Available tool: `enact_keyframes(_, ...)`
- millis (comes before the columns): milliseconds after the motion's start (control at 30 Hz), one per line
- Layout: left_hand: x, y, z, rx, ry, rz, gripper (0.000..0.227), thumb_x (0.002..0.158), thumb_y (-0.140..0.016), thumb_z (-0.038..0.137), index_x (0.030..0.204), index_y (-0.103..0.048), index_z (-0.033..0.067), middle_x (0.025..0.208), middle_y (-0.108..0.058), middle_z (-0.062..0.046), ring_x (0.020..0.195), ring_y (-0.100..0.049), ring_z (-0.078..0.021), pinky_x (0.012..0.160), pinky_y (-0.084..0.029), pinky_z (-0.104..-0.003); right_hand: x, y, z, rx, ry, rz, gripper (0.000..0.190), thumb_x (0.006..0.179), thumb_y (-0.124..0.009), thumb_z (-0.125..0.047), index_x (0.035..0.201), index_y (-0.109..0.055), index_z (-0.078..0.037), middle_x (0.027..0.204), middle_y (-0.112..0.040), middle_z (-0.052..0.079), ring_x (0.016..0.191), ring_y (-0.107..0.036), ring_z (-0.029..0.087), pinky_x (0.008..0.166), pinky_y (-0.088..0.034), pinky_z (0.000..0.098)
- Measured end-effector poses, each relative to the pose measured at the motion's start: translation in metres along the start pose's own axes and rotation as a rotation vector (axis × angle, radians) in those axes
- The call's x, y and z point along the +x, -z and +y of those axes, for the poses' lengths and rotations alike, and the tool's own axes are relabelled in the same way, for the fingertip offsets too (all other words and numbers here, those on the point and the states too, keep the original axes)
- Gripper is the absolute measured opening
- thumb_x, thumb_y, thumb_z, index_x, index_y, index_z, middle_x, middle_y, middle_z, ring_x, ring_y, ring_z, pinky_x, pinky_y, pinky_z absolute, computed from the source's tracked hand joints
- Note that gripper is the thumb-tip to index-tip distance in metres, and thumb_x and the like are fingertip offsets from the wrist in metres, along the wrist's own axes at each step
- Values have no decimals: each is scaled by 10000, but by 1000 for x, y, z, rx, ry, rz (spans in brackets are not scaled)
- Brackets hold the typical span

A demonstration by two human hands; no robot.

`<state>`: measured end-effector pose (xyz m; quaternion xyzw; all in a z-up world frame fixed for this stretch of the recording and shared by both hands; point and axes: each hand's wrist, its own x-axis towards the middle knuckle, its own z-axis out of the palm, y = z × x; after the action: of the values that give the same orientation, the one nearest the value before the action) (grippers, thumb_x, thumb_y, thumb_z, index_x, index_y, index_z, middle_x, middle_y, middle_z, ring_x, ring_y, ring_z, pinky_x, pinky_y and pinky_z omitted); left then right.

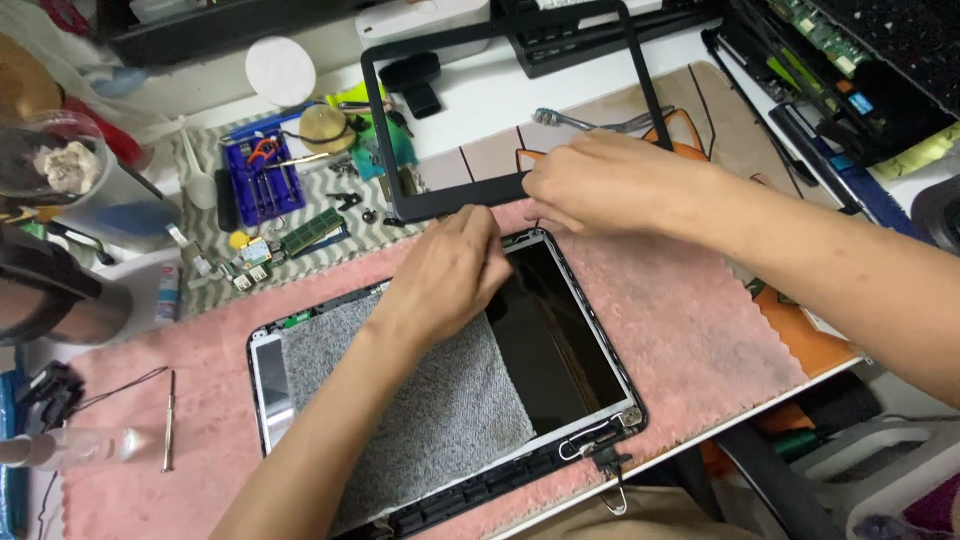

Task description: The person uses a metal prying tool to carefully detach the bezel and screen assembly from a laptop chassis. They work along the edges to release clips and disconnect cables, then remove the protective cloth and place the bezel aside.

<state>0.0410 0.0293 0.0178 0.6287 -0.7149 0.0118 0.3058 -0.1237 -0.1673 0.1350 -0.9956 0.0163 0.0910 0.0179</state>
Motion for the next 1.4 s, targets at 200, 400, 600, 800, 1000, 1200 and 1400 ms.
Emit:
enact_keyframes(200, -11, 26, 17, -43, 137, -50, 237, 1184, -594, 249, 1044, -681, 78, 851, -691, -125, 843, -804, -391, 770, -617, -452, -5, 31, -22, -16, -44, -71, 530, 1209, -568, -474, 1028, -813, -39, 900, -823, 211, 869, -881, 405, 839, -713, 531)
enact_keyframes(400, -19, 53, 36, -323, 250, -98, 97, 1017, -863, 103, 1094, -859, 45, 1016, -896, -85, 859, -851, -194, 775, -681, -328, 16, -14, 1, -310, -54, -35, 625, 1222, -669, -486, 760, -672, -65, 624, -681, 122, 601, -701, 380, 669, -621, 512)
enact_keyframes(600, -27, 62, 50, -449, 269, 23, 165, 989, -887, 94, 1152, -907, 77, 1082, -905, -81, 943, -868, -184, 873, -725, -293, 4, 28, -31, -129, -169, -289, 218, 1240, -597, -321, 1127, -581, -135, 763, -581, 68, 644, -521, 247, 648, -509, 443)
enact_keyframes(800, -32, 64, 60, -483, 347, -62, 222, 1040, -823, 147, 1242, -886, 80, 1168, -912, -63, 956, -853, -149, 857, -680, -297, 19, -24, 2, -427, -52, -5, 660, 1250, -644, -534, 750, -716, -109, 646, -717, 60, 600, -731, 311, 708, -642, 485)
enact_keyframes(1000, -37, 61, 67, -593, 328, -91, 173, 976, -896, 104, 1141, -872, 57, 1050, -919, -77, 908, -870, -151, 848, -736, -265, 8, 1, -10, -190, -74, -122, 202, 1189, -635, -273, 1102, -623, -91, 830, -714, 131, 609, -649, 370, 576, -532, 520)
enact_keyframes(1200, -37, 54, 73, -569, 339, -118, 106, 1013, -872, 152, 1107, -894, 108, 997, -917, -14, 818, -799, -85, 751, -642, -258, 16, -15, -7, -341, -79, -6, 552, 1184, -710, -482, 828, -775, -65, 700, -746, 157, 680, -742, 430, 682, -628, 542)
enact_keyframes(1400, -30, 47, 87, -558, 245, -161, 89, 1012, -870, 128, 1099, -887, 126, 1055, -898, -32, 902, -848, -139, 843, -686, -274, 9, -20, -9, -280, -80, 23, 337, 1109, -658, -172, 804, -727, -45, 692, -701, 176, 686, -755, 430, 695, -643, 569)
